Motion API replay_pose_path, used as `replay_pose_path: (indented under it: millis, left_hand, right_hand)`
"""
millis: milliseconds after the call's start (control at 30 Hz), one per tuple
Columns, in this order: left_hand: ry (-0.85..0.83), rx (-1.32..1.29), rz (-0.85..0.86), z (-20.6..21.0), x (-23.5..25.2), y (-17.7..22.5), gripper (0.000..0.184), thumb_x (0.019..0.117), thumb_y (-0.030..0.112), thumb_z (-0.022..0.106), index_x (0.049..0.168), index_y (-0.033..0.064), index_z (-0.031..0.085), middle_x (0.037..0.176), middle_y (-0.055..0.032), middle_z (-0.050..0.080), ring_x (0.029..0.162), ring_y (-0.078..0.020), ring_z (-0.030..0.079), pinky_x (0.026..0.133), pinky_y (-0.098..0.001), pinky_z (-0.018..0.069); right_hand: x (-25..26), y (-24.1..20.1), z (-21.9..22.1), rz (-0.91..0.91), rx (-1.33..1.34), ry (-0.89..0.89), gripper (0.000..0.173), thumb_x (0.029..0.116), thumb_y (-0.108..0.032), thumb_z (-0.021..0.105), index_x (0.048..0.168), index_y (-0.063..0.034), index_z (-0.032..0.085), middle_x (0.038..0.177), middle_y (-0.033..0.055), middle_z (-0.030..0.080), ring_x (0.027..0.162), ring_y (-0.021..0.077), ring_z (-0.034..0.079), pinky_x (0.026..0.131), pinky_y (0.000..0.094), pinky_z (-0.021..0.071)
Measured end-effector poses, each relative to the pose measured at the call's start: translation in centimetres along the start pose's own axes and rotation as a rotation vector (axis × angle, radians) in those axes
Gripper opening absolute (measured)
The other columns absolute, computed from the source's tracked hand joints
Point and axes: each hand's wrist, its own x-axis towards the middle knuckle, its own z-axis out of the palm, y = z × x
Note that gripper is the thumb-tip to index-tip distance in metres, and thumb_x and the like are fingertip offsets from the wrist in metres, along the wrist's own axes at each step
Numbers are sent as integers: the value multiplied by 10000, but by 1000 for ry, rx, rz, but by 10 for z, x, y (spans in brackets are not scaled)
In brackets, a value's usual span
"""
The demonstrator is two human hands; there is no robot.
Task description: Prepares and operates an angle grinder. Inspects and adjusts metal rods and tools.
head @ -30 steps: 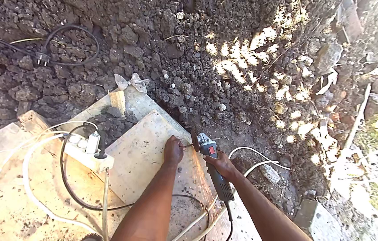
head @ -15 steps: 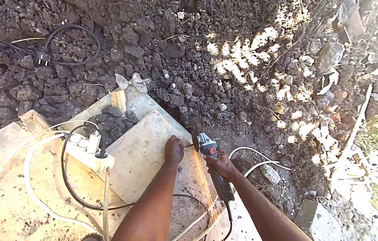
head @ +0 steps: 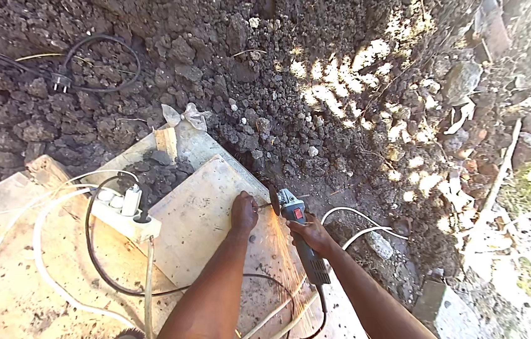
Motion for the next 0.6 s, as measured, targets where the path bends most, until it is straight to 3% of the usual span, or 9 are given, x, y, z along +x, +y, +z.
replay_pose_path:
  millis: [600]
  left_hand:
    - [-6,12,4,0,1,0,95,913,142,732,936,50,737,1090,-127,646,1079,-292,623,976,-444,524]
  right_hand:
    - [-3,-12,3,5,-25,27,453,951,-400,726,1216,-52,606,853,173,712,648,279,712,616,421,626]
